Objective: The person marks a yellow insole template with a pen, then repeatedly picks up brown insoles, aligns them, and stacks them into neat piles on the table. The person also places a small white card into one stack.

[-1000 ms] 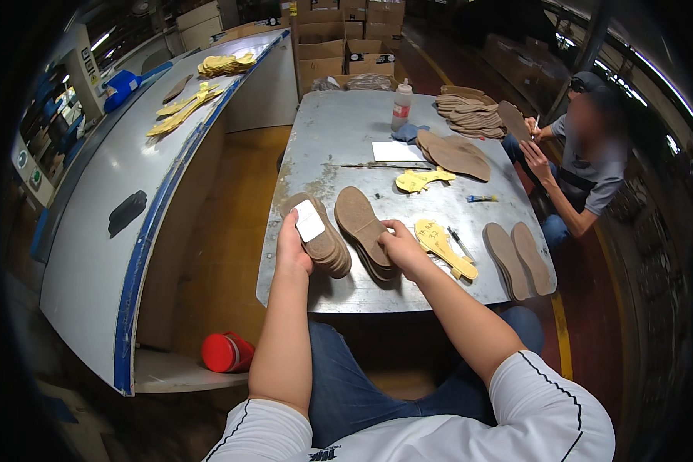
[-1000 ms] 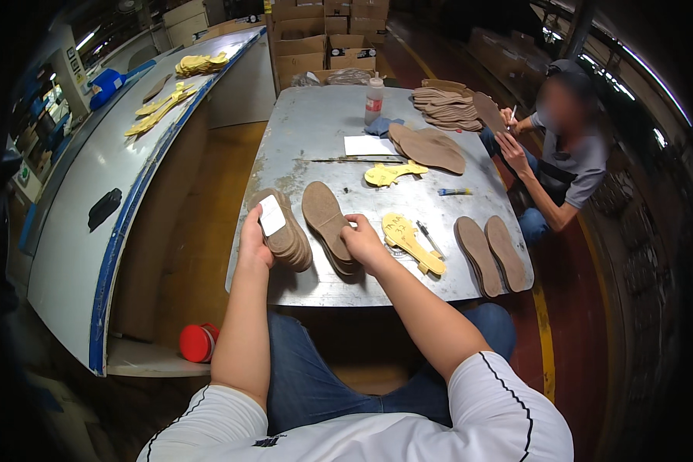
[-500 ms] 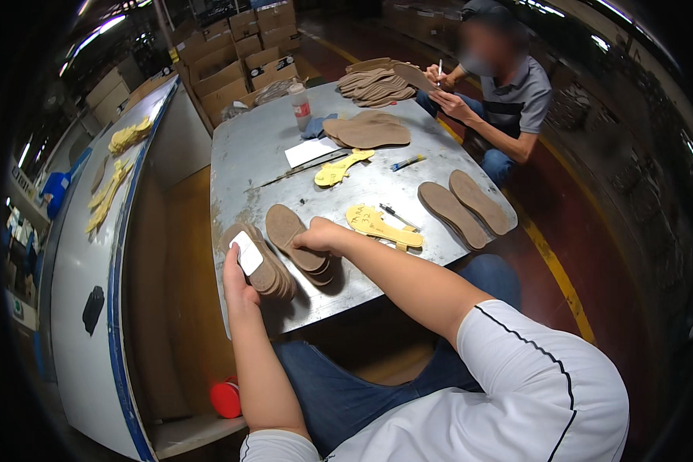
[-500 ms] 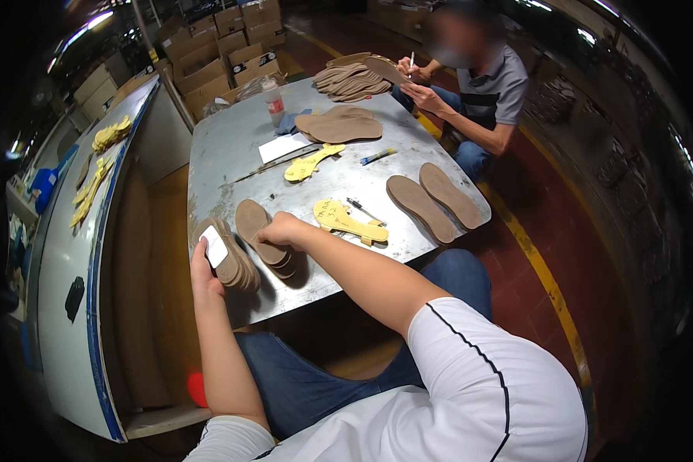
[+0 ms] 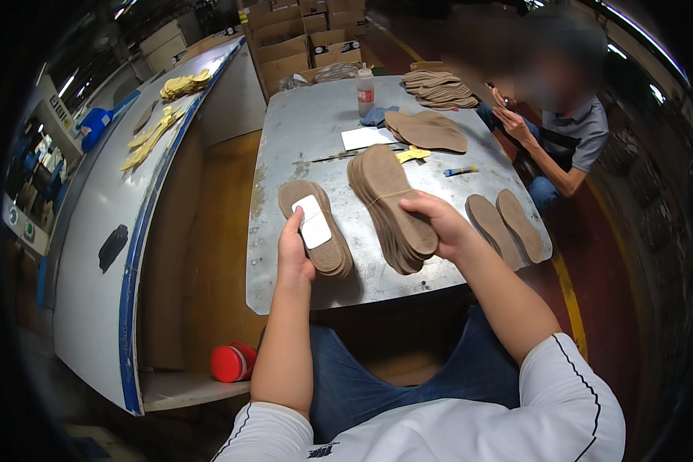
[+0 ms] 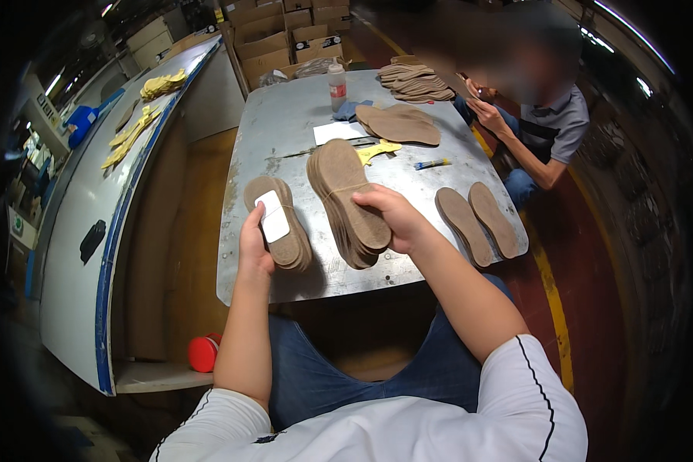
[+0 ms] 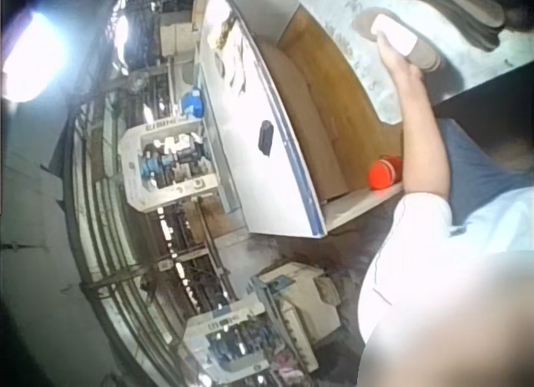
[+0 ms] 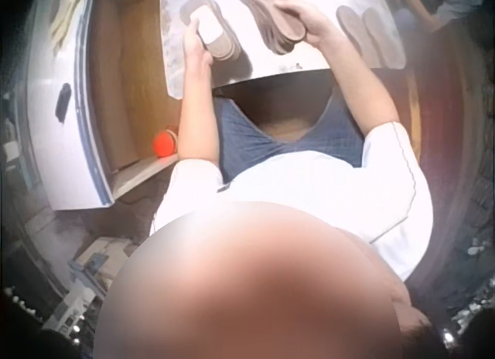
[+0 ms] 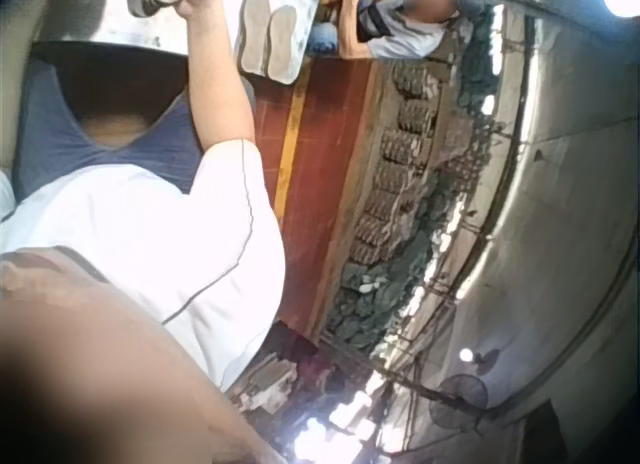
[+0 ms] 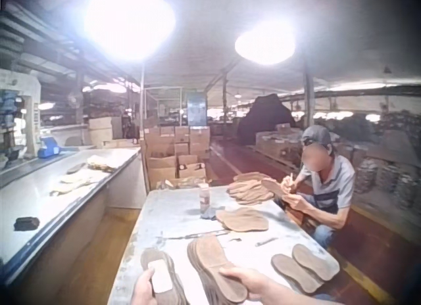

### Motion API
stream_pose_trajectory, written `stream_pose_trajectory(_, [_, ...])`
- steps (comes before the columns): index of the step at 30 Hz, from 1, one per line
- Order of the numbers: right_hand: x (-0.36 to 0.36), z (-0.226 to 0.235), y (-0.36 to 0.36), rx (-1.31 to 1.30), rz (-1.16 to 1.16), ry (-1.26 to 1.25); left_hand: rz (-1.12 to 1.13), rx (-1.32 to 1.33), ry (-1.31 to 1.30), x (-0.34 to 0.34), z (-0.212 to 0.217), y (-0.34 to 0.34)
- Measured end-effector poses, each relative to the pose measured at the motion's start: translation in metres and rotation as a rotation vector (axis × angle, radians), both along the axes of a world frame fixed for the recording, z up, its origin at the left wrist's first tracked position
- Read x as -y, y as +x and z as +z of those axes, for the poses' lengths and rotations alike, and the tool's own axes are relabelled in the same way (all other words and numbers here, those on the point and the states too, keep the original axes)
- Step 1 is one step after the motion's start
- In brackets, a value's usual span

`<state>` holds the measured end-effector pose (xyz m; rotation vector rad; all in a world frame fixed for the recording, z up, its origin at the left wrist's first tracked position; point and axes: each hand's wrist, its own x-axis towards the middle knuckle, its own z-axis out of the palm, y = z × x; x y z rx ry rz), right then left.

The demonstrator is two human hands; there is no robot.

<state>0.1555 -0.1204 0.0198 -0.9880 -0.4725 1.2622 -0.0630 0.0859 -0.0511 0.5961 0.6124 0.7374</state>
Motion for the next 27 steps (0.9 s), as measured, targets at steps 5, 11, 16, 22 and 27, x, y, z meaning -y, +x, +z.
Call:
stream_pose_trajectory(5, [0.023, 0.04, -0.025, -0.089, 0.073, 0.285, -0.012, 0.004, 0.103, 0.025, 0.007, 0.018])
stream_pose_trajectory(11, [0.007, 0.004, -0.053, 0.13, -0.006, 0.097, 0.031, 0.041, 0.156, 0.062, -0.003, 0.031])
stream_pose_trajectory(16, [0.023, -0.005, -0.011, -0.106, 0.031, 0.069, -0.004, 0.0, -0.01, 0.063, 0.001, 0.021])
stream_pose_trajectory(22, [0.032, -0.011, 0.009, -0.039, -0.091, 0.184, -0.151, 0.29, -0.104, 0.045, 0.014, 0.009])
stream_pose_trajectory(27, [0.036, -0.012, 0.007, -0.378, 0.118, 0.372, -0.383, 0.585, -0.216, 0.067, 0.024, 0.013])
